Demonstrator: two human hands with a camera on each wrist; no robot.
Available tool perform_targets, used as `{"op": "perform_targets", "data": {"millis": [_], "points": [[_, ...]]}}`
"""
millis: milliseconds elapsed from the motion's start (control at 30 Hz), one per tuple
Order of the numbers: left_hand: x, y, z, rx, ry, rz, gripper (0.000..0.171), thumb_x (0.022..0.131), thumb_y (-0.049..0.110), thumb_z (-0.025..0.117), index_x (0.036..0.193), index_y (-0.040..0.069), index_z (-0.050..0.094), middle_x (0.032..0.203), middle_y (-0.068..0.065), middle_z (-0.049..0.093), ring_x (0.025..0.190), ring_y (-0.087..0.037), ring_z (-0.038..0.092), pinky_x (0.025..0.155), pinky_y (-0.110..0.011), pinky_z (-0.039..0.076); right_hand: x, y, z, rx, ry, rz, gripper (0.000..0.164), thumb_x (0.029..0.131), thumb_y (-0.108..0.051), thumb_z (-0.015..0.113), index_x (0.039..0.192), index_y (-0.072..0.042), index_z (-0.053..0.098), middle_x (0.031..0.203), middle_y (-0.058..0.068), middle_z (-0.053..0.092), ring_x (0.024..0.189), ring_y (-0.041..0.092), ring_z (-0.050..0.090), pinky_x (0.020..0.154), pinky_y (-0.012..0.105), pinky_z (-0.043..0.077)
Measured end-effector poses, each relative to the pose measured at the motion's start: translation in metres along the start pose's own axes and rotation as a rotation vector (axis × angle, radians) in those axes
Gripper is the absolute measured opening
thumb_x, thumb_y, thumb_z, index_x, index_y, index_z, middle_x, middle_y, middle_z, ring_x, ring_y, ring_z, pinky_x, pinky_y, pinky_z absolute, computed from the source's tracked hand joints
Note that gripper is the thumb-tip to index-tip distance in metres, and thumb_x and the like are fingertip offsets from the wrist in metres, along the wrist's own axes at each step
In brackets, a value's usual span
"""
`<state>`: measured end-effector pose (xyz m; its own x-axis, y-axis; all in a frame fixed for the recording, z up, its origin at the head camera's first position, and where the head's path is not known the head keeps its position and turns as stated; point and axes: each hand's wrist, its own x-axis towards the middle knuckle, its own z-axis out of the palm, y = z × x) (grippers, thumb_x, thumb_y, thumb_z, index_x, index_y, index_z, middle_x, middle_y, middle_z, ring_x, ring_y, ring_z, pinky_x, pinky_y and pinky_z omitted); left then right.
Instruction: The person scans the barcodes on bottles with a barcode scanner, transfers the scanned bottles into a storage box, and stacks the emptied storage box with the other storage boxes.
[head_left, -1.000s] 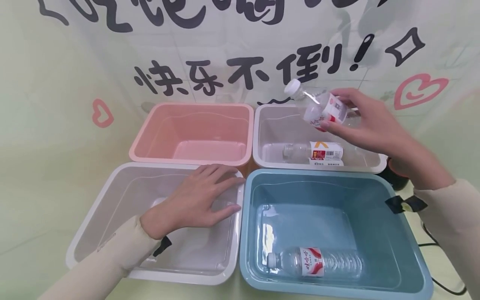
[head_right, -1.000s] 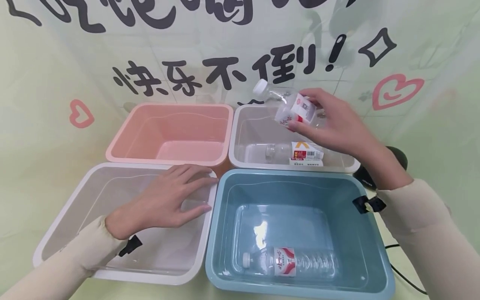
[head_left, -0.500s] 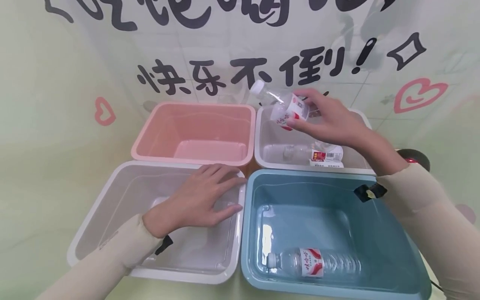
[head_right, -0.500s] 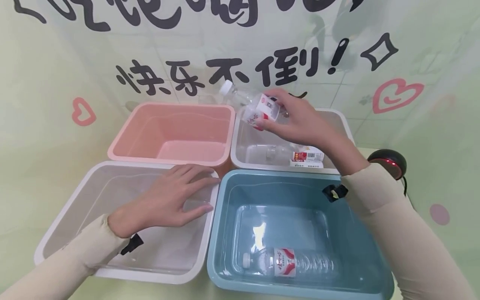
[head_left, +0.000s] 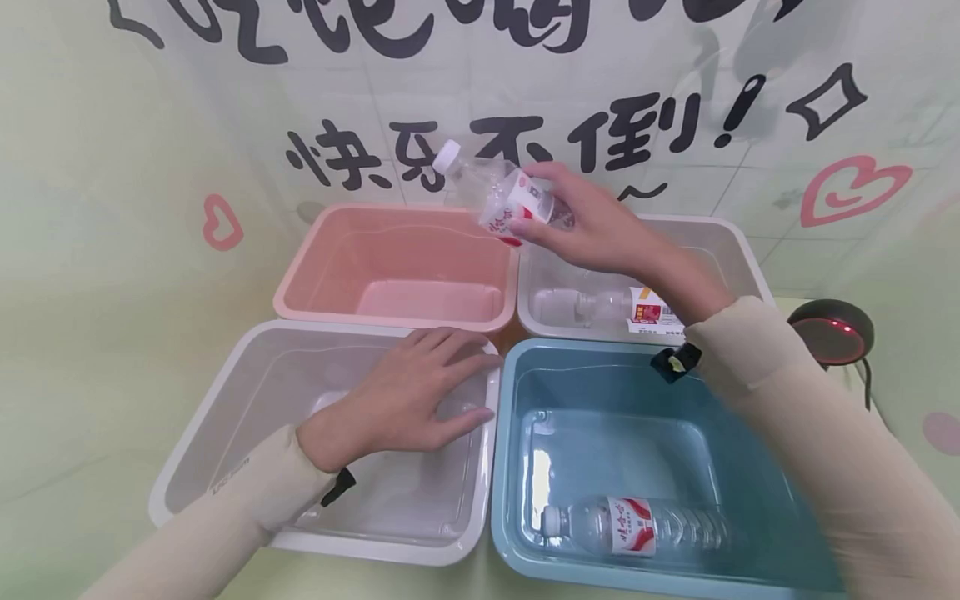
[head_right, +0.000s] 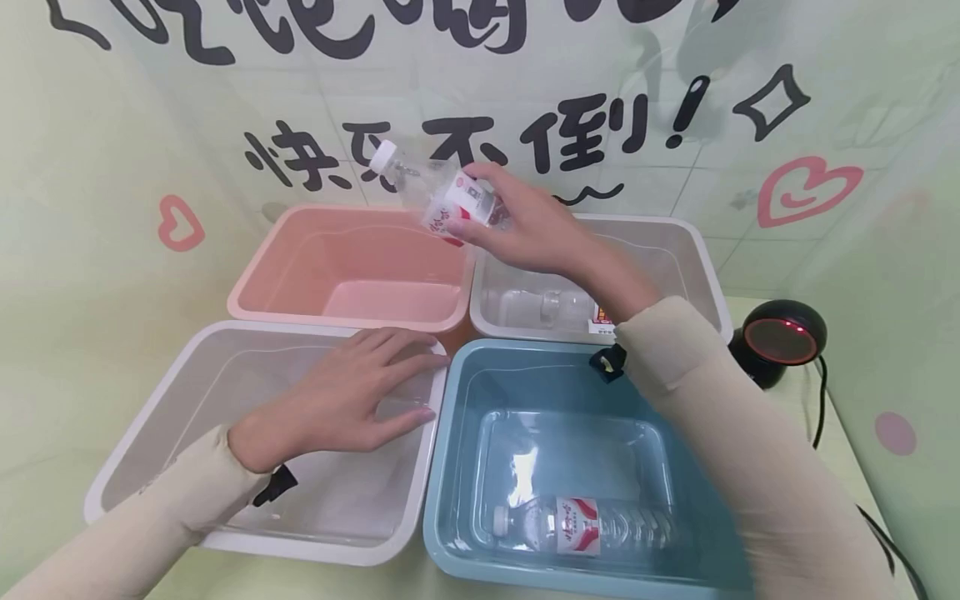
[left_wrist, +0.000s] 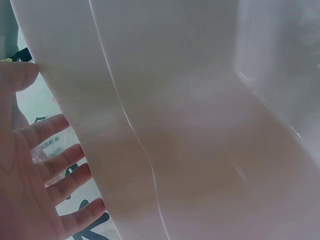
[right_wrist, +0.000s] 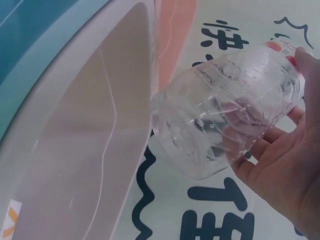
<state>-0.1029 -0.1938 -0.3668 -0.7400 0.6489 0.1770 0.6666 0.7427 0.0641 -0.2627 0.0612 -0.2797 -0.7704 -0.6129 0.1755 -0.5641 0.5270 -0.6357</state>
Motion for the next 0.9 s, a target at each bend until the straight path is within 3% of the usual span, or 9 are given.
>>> {"op": "perform_targets", "data": {"millis": [233, 433, 900], "points": [[-0.001, 0.000, 0.001, 0.003, 0.022, 0.007, 0.061, 0.096, 0.061, 0.062, 0.145, 0.023, 0.064, 0.149, -0.003, 0.058, 0.145, -0.026, 0.049, 0.126, -0.052, 0.038, 0.016, -0.013, 0.009, 0.006, -0.033, -0.028, 0.071, 0.097, -0.049, 0.072, 0.156, -0.025, 0.042, 0.121, 0.003, 0.066, 0.104, 0.020, 0.064, 0.082, 0.038, 0.059], [-0.001, -0.001, 0.001, 0.002, 0.025, 0.009, 0.060, 0.097, 0.061, 0.061, 0.145, 0.024, 0.063, 0.148, -0.002, 0.058, 0.143, -0.025, 0.050, 0.125, -0.050, 0.039, 0.027, -0.023, 0.014, -0.015, -0.058, -0.048, 0.071, 0.095, -0.045, 0.074, 0.155, -0.024, 0.044, 0.129, 0.004, 0.065, 0.115, 0.021, 0.062, 0.088, 0.037, 0.059], [-0.001, -0.001, 0.002, -0.004, -0.001, -0.005, 0.062, 0.097, 0.061, 0.059, 0.147, 0.025, 0.062, 0.151, -0.002, 0.057, 0.147, -0.025, 0.046, 0.128, -0.051, 0.035, 0.055, -0.037, 0.039, 0.014, -0.117, -0.053, 0.071, 0.092, -0.042, 0.077, 0.153, -0.024, 0.046, 0.134, 0.004, 0.067, 0.113, 0.021, 0.065, 0.089, 0.036, 0.063]]}}
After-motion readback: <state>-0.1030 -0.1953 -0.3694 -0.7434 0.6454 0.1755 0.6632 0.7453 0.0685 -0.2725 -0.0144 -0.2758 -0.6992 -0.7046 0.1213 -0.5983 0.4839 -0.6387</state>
